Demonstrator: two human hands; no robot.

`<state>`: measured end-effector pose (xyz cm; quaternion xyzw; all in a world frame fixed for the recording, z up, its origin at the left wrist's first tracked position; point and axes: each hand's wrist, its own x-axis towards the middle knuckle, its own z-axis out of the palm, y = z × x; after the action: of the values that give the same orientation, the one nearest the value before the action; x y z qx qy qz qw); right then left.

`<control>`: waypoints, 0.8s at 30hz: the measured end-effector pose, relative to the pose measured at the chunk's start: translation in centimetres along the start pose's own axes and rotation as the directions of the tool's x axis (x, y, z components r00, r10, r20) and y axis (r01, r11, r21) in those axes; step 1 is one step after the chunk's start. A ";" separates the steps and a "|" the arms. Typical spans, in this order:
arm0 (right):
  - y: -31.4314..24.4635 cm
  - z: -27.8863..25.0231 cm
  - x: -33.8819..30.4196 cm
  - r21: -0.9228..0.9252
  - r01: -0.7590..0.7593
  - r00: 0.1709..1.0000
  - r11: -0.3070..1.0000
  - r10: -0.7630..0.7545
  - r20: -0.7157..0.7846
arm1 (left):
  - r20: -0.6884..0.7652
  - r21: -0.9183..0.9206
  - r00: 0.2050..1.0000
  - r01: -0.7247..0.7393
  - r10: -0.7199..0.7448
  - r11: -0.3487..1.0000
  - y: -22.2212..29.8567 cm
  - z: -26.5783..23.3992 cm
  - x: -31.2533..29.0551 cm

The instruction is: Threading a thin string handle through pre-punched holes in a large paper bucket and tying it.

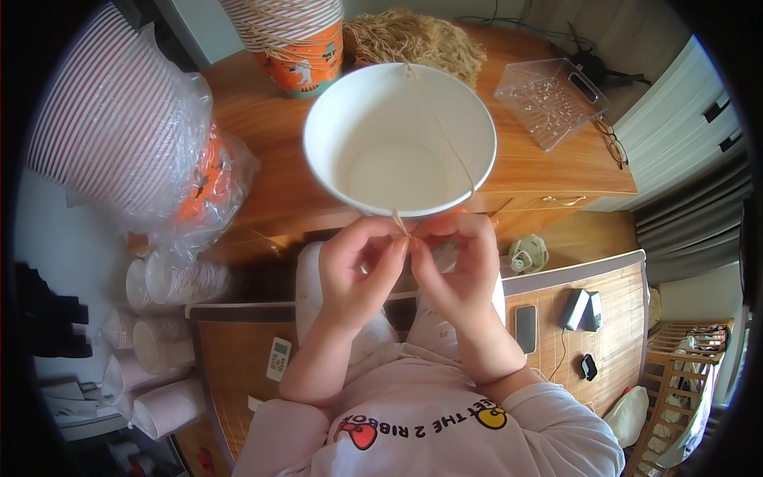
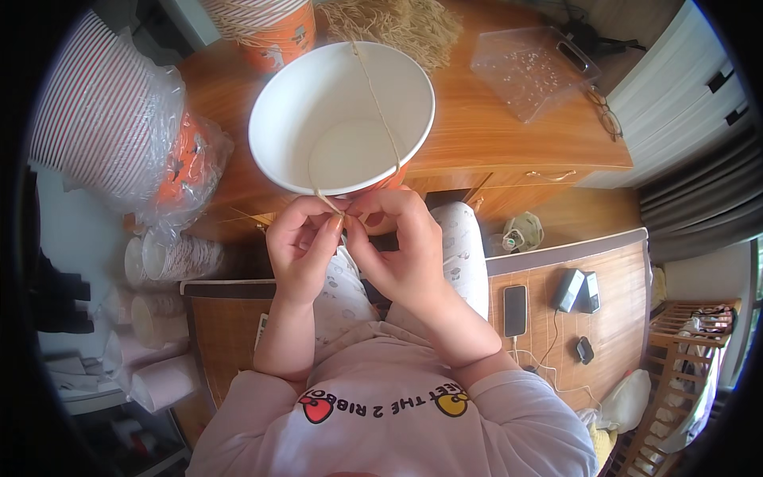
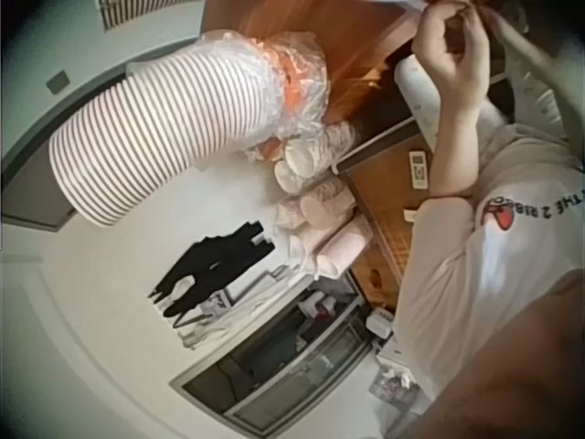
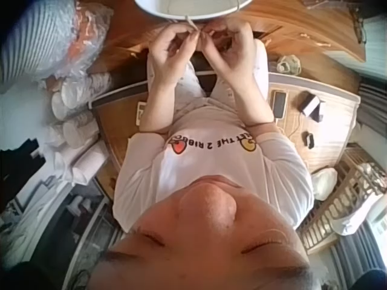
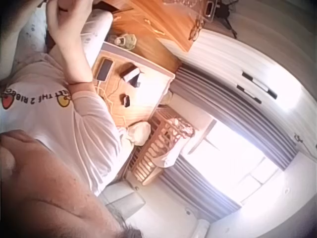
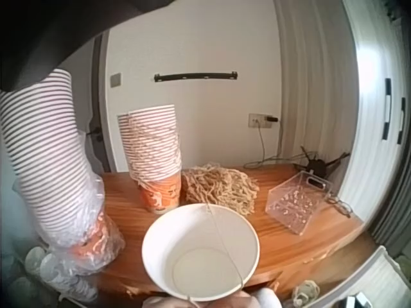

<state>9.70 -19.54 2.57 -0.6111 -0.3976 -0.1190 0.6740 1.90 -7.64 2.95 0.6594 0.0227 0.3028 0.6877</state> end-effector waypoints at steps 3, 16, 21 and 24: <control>-0.1 -0.1 -0.1 -0.006 -0.007 1.000 1.000 0.007 0.003 | 0.028 0.032 1.000 -0.004 0.003 0.999 0.4 0.1 0.0; -0.8 -1.1 0.0 -0.151 0.081 0.997 0.985 -0.083 -0.003 | -0.029 -0.045 0.997 0.068 -0.069 0.997 0.8 0.3 -0.4; -1.2 -0.9 0.6 -0.182 0.223 0.973 0.958 -0.231 -0.022 | -0.082 -0.200 0.968 0.216 -0.236 0.956 1.3 0.5 -0.1; -1.3 -0.5 0.7 -0.227 0.247 0.965 0.942 -0.260 -0.031 | -0.069 -0.294 0.955 0.256 -0.288 0.921 0.9 0.3 -0.1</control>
<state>9.53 -20.11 4.00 -0.6222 -0.4367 -0.2666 0.5926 1.61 -8.06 3.74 0.5273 0.1090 0.2405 0.8076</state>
